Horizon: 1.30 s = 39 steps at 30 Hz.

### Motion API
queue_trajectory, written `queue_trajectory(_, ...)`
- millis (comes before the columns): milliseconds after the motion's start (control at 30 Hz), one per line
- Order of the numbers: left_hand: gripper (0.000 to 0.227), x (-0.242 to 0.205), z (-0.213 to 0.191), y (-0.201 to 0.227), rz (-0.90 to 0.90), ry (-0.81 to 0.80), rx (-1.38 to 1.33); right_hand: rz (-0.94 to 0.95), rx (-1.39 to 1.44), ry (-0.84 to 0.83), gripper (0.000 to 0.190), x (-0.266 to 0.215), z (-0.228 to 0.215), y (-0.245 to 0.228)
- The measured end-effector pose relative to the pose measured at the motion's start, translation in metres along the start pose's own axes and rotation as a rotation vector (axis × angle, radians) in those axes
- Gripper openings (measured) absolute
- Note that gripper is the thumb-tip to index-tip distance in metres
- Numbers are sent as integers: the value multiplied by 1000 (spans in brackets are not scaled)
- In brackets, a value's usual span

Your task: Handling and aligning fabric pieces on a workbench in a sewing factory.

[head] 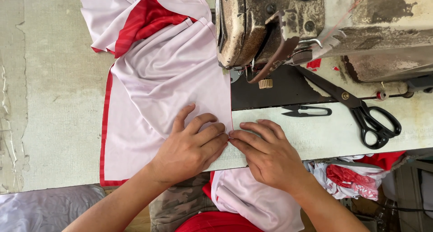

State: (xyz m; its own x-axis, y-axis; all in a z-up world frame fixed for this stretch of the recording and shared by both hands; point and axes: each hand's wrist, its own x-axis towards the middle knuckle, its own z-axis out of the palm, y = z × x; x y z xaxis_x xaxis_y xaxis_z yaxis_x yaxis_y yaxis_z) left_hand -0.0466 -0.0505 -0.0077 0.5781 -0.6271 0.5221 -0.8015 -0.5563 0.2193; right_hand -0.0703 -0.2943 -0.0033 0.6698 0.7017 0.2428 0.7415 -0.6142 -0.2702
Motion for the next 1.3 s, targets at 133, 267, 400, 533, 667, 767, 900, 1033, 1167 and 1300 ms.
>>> queue_trajectory(133, 15, 2, -4, 0, 1, -21, -35, -4, 7, 16, 33, 0, 0, 0)
queue_trajectory(267, 21, 2, -12, -5, 12, -69, -86, -17, 12, 15, 33, -2, 1, 2)
queue_trajectory(400, 24, 1, -26, -23, 103, -185, -148, -57, 25, 11, 28, 3, -7, 1)
queue_trajectory(533, 29, -8, -26, -33, 120, -223, -147, -80, 23, -48, 31, 1, -10, 5)
queue_trajectory(667, 28, -7, -22, -33, 97, -200, -190, -92, -11, -104, 35, 1, -14, 11)
queue_trajectory(767, 27, -3, -20, -36, 75, -181, -202, -89, -26, -128, 36, 4, -15, 15)
queue_trajectory(900, 27, 4, -16, -49, 56, -164, -177, -72, -37, -121, 37, 16, -16, 25)
queue_trajectory(1033, 24, 17, -11, -68, 65, -139, -173, -61, -67, -88, 36, 29, -12, 36)
queue_trajectory(1167, 24, 27, -5, -88, 82, -137, -206, -24, -170, -118, 34, 45, -13, 45)
queue_trajectory(1300, 27, 37, 0, -105, 79, -148, -226, 4, -192, -97, 36, 54, -11, 51)
